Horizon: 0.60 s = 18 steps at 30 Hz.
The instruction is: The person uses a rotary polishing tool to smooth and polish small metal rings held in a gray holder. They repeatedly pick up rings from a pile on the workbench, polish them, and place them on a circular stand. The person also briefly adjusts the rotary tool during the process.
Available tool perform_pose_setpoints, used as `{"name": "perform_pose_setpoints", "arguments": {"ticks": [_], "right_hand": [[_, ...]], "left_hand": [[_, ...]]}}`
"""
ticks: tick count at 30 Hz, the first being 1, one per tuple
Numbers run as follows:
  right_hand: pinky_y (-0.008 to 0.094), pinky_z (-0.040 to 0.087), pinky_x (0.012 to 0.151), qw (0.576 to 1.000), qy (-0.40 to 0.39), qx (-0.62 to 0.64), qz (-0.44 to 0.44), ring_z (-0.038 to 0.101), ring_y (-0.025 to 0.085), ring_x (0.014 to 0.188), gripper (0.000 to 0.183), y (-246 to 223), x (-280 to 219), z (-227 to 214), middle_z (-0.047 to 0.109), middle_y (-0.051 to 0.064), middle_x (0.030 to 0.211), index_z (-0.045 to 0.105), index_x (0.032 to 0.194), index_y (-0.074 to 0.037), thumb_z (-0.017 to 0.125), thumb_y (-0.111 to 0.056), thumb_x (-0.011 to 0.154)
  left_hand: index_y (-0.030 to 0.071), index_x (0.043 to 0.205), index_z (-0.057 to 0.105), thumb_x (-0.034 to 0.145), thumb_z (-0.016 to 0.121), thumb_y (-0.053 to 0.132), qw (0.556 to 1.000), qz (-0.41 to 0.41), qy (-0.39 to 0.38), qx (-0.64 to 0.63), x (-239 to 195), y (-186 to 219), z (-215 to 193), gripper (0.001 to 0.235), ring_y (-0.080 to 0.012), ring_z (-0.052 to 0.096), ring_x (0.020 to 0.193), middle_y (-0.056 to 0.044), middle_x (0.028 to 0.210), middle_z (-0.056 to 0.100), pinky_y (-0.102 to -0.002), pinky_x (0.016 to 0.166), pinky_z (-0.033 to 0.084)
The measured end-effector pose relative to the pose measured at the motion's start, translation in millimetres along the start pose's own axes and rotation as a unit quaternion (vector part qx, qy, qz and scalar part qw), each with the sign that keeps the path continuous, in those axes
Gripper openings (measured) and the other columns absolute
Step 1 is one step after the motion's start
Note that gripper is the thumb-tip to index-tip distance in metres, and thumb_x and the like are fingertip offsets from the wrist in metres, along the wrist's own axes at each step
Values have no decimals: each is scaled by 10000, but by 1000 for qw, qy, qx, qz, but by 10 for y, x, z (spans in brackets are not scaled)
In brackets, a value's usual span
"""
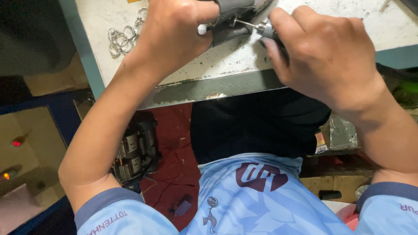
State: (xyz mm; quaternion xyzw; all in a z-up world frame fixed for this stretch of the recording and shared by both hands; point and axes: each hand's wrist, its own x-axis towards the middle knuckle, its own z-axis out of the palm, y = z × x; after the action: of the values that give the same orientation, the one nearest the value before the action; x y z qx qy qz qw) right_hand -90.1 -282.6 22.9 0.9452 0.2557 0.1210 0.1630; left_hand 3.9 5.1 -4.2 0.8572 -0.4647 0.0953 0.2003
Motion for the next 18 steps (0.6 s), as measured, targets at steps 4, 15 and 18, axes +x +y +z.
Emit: {"name": "perform_pose_setpoints", "arguments": {"ticks": [4,15,18], "right_hand": [[280,469,489,1000,2,-7,-7,625,133,649,295,24,-20,10,597,-116,912,675,1319,-293,681,-566,1206],[299,486,493,1000,5,-2,-8,645,151,666,295,11,-1,11,614,-106,922,685,1325,-286,682,-555,1203],[284,482,487,1000,7,-10,-7,641,136,661,288,-7,12,18,607,-119,913,680,1310,-296,675,-566,1210]], "left_hand": [[57,711,432,709,787,-104,1000,-15,-12,0,-26,-26,23,390,-205,331,651,-28,644,364,-373,566,216],[65,735,540,753,846,-80,1000,6,5,21,-2,-14,-8,339,-184,441,649,-10,664,483,-350,556,288],[75,741,531,731,817,-82,1000,6,5,27,-18,-18,15,326,-190,432,662,-3,673,469,-355,572,282]]}}
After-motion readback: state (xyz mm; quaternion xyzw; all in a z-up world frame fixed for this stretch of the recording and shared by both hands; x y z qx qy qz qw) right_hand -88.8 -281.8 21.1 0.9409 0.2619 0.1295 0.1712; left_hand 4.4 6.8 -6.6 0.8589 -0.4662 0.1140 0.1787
